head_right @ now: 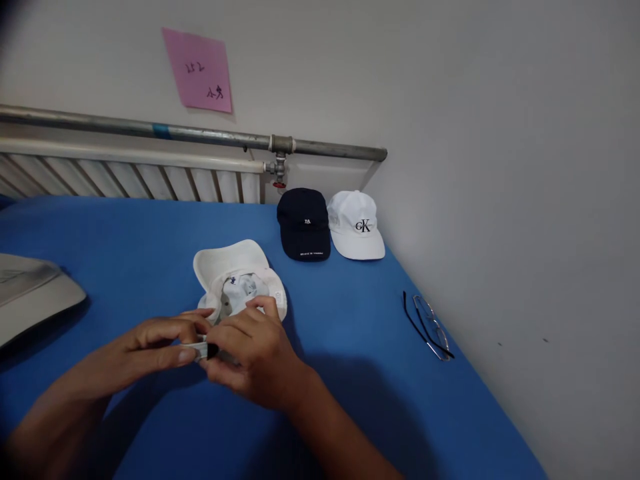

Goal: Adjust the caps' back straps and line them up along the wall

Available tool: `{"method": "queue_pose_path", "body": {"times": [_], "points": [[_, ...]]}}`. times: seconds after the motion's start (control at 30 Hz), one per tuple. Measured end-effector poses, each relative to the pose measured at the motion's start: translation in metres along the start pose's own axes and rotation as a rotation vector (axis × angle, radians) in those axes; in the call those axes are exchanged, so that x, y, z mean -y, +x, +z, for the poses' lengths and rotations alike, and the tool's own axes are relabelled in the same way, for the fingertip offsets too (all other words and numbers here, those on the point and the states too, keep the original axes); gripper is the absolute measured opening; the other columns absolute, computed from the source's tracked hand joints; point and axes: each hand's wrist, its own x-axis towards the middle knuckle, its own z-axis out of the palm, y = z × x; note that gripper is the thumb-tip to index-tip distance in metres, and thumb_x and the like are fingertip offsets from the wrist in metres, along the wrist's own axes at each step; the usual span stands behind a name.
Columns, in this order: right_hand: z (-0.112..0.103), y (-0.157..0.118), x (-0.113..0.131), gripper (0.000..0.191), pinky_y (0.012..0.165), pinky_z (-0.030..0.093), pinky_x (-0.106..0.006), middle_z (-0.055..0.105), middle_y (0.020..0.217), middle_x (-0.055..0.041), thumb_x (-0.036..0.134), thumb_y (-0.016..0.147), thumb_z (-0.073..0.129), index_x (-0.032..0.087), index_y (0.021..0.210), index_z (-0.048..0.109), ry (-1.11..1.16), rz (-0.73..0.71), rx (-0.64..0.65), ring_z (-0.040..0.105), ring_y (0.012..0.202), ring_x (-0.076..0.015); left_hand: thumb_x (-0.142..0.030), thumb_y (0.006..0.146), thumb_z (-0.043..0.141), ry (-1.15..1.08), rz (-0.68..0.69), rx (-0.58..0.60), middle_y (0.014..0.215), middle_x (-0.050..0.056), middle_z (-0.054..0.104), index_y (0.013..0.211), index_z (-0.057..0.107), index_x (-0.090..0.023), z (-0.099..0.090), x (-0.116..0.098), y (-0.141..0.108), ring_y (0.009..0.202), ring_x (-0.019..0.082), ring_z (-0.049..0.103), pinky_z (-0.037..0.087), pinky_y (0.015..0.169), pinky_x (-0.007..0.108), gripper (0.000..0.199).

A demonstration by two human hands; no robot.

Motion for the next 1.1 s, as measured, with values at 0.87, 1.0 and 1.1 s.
{"method": "queue_pose_path", "body": {"times": [0.87,1.0,1.1], "points": [[-0.007,-0.003,-0.008,0.012,0.088,0.037,-0.037,0.068,0.074,0.0021,0.021,0.078,0.067,0.019,0.084,0.057,0.099,0.073,0.098,0.057,0.061,-0.0121,-0.030,0.089,0.057,0.060,-0.039,0.014,0.117,0.002,0.063,0.070,0.061,-0.020,-0.013,0.006,-0.006,0.117,0.023,0.051,0.037,0.103,0.036,0.022],[-0.005,-0.004,-0.010,0.012,0.086,0.039,-0.036,0.066,0.071,0.0030,0.021,0.076,0.067,0.020,0.082,0.057,0.125,0.101,0.112,0.057,0.061,-0.0121,-0.030,0.090,0.056,0.115,-0.038,0.038,0.118,0.001,0.064,0.069,0.059,-0.020,-0.014,0.005,-0.005,0.117,0.022,0.051,0.032,0.107,0.038,0.024],[-0.005,-0.003,-0.008,0.012,0.085,0.039,-0.036,0.065,0.071,0.0031,0.020,0.075,0.067,0.020,0.082,0.057,0.144,0.141,0.130,0.057,0.063,-0.0127,-0.031,0.090,0.056,0.126,-0.036,0.046,0.117,0.001,0.064,0.069,0.059,-0.020,-0.013,0.005,-0.004,0.117,0.022,0.051,0.032,0.107,0.039,0.024]]}}
